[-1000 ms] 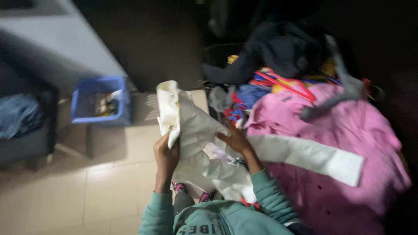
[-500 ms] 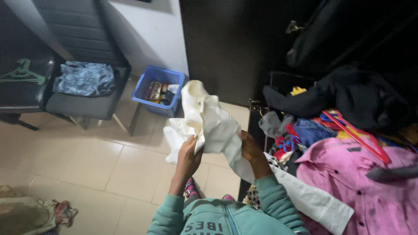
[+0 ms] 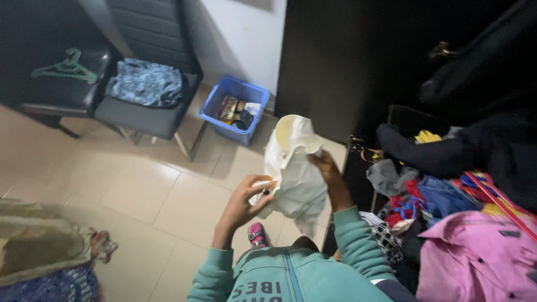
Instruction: The person picks up a hanger from a pile of clothes, places it on a chair, then picks up a pair of shorts, folds them by hand, and lays them on the chair, followed by picking up two more hangers, placing them on the chair, and then folding a white shirt by hand and laying it on the chair.
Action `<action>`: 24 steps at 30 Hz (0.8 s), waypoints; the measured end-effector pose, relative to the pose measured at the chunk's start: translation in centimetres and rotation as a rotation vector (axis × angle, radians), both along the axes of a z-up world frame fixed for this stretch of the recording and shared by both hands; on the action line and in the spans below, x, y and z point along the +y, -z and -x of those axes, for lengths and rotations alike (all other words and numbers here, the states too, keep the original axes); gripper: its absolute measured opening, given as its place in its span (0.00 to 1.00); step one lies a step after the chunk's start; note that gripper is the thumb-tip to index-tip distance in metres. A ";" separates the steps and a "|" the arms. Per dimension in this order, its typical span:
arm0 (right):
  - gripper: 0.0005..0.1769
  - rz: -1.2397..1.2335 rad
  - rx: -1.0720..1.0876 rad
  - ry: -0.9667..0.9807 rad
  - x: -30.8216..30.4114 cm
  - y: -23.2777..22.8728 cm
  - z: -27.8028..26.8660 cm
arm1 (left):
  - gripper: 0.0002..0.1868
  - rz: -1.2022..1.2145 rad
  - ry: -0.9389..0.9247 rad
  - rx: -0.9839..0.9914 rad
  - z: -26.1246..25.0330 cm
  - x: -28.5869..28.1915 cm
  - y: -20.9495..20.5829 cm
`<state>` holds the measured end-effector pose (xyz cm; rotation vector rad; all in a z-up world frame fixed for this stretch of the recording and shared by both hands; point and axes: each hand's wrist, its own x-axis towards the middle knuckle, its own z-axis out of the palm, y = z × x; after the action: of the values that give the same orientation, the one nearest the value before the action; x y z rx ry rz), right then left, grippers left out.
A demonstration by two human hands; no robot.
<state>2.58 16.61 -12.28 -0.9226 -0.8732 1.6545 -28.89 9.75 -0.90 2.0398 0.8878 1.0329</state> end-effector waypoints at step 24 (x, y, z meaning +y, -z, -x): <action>0.30 -0.256 -0.415 -0.214 5.8 -3.6 -7.9 | 0.32 0.427 0.259 -0.013 -3.9 12.8 7.3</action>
<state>10.53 22.44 -8.66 -1.0356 -1.4737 1.5025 -24.96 22.54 -8.19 1.7276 0.7384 0.6495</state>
